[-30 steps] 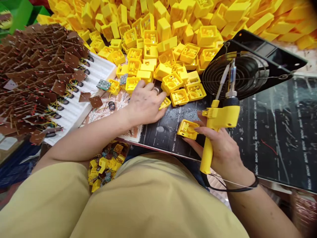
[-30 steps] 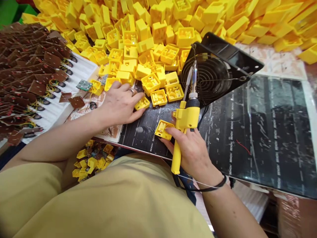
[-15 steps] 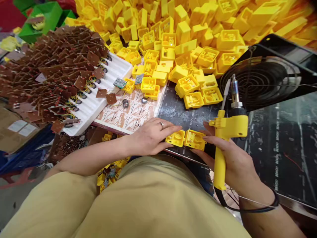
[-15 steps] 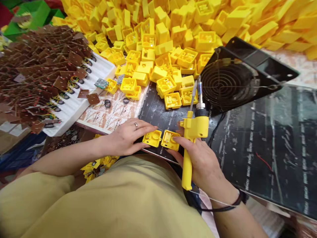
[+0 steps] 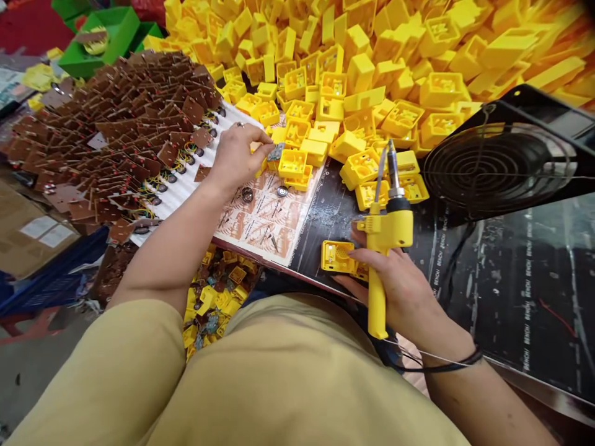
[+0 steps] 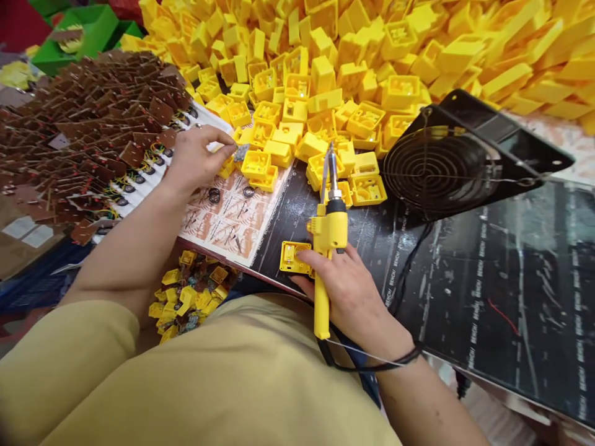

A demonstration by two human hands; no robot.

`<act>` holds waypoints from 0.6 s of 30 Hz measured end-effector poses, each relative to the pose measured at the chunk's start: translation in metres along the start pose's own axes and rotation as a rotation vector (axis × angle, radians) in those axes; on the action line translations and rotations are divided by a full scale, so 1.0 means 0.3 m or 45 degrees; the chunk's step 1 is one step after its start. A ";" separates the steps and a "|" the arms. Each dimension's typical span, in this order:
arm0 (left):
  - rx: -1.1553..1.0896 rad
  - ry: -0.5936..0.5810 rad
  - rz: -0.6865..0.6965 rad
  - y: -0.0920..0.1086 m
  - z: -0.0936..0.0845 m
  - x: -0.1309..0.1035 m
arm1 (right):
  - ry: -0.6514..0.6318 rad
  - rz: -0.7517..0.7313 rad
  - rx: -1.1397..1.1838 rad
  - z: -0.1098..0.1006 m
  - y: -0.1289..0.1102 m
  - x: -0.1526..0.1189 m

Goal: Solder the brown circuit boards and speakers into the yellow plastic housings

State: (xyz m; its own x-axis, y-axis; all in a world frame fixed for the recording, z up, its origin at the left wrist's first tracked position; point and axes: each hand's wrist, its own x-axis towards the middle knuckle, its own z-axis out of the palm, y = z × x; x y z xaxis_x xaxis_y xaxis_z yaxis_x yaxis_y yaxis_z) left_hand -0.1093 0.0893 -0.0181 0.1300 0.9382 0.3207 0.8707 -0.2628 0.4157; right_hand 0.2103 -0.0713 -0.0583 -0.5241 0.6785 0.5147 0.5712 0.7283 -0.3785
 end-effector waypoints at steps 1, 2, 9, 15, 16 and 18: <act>-0.080 0.020 -0.006 0.008 -0.008 -0.004 | 0.009 -0.005 0.004 0.004 0.000 0.003; -0.183 0.046 -0.010 0.020 -0.021 -0.014 | 0.030 0.004 -0.001 0.005 0.001 0.005; -0.863 -0.286 0.017 0.150 -0.092 -0.089 | 0.074 0.023 -0.085 0.030 -0.010 0.040; -0.457 -0.874 0.400 0.279 -0.002 -0.180 | 0.279 0.070 -0.146 -0.071 -0.058 0.044; -0.379 -0.858 0.441 0.294 0.008 -0.192 | 0.301 0.100 -0.138 -0.103 -0.068 0.032; -0.269 -0.827 0.455 0.314 0.021 -0.205 | 0.262 0.199 -0.090 -0.162 -0.087 0.003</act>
State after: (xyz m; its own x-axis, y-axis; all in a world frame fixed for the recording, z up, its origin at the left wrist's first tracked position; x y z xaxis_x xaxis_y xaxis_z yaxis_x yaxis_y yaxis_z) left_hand -0.0323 0.0082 -0.0040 0.6955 0.7150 -0.0707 0.6229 -0.5510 0.5554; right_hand 0.2256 -0.0945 -0.0105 -0.2906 0.7432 0.6026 0.6816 0.6028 -0.4148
